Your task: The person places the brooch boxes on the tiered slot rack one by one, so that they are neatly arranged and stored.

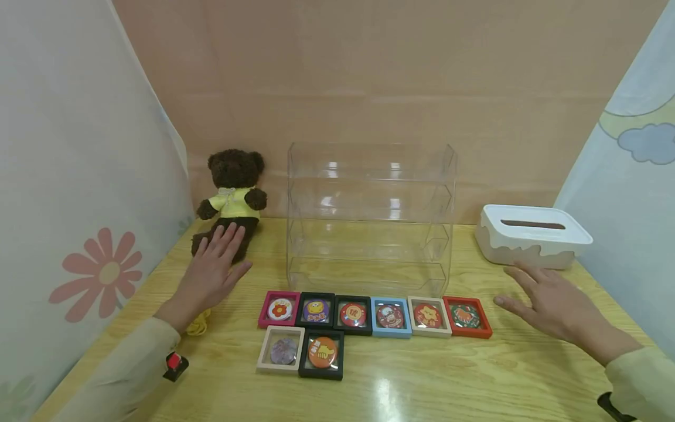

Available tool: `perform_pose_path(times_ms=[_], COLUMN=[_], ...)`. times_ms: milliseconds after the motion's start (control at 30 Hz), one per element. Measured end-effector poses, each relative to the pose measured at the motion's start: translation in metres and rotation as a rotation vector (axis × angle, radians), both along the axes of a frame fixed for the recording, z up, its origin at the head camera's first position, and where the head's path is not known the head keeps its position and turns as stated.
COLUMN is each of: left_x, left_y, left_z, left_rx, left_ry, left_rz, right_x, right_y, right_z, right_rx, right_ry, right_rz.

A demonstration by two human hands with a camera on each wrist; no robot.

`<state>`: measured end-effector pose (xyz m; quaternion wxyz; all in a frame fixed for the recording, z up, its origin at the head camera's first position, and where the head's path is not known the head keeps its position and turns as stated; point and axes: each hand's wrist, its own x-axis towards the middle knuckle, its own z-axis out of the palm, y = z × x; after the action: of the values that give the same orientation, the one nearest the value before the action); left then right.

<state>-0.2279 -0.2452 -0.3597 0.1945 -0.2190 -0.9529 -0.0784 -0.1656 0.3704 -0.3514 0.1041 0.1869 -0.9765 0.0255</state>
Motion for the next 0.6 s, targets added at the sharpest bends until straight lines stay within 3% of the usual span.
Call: perform_pose_path(times_ms=[167,400,600], left_x=[-0.014,-0.039,-0.053], left_y=[0.014,0.046,0.068], left_z=[0.001,0.005,0.008], left_rx=[0.166,0.346,0.431], left_ry=[-0.014,-0.056,-0.002], left_rz=[-0.125,-0.205,-0.291], right_x=[0.001,-0.004,-0.010], right_y=[-0.011,-0.015,-0.013], right_z=[-0.006,-0.014,-0.018], right_rx=[-0.156,-0.276,-0.266], right_ry=[-0.150,-0.388,-0.393], right_rz=[0.135,0.230,0.276])
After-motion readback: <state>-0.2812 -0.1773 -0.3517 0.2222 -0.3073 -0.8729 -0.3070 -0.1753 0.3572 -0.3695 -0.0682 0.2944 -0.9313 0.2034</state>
